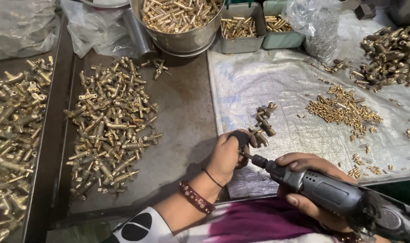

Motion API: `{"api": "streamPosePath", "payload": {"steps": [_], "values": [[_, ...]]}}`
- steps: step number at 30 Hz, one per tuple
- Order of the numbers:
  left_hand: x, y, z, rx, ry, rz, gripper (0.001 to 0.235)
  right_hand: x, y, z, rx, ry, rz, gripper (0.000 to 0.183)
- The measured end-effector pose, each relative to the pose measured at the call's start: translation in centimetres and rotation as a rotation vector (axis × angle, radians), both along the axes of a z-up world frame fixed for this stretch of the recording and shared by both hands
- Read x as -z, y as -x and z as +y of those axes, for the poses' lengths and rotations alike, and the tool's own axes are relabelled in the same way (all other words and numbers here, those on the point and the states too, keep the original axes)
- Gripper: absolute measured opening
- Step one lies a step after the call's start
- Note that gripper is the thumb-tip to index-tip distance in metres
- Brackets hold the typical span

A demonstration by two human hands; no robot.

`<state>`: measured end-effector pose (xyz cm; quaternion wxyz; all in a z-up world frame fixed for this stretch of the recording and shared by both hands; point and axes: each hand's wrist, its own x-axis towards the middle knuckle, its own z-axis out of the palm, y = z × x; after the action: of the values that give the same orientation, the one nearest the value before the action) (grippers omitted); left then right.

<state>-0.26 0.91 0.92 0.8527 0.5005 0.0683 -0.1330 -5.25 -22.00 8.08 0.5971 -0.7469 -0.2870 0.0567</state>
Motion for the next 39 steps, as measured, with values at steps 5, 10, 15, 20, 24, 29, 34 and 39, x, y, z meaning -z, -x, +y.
{"api": "streamPosePath", "payload": {"steps": [5,10,15,20,24,29,34,39], "values": [[-0.3,-0.4,0.5,0.093,0.011,0.017,0.033,1.6,-0.3,-0.5,0.043,-0.136,0.019,0.047],[4.1,-2.0,10.1,-0.333,-1.055,-0.293,0.027,4.4,-1.3,-2.4,0.113,-0.237,0.177,0.046],[-8.9,-0.3,10.3,-0.699,-1.583,-0.519,0.033,5.9,-1.2,-2.6,0.118,-0.161,0.175,0.043],[-8.0,-2.7,-0.1,0.244,-1.493,-0.262,0.036,5.8,-1.3,-2.2,0.068,-0.202,0.253,0.045],[-5.3,-4.0,-2.9,0.344,-1.561,-0.318,0.043,5.6,-1.1,-2.8,0.061,-0.152,0.197,0.045],[-0.1,-3.3,-1.4,0.251,-1.397,-0.518,0.029,5.7,-2.1,-3.3,-0.002,-0.154,0.262,0.046],[-0.4,-2.8,0.0,0.083,-0.373,-0.063,0.03,7.9,-1.9,-3.6,-0.04,-0.149,0.284,0.047],[2.9,-2.3,-0.8,-0.072,0.022,0.208,0.016,5.8,-1.4,-2.7,0.058,-0.285,0.26,0.046]]}}
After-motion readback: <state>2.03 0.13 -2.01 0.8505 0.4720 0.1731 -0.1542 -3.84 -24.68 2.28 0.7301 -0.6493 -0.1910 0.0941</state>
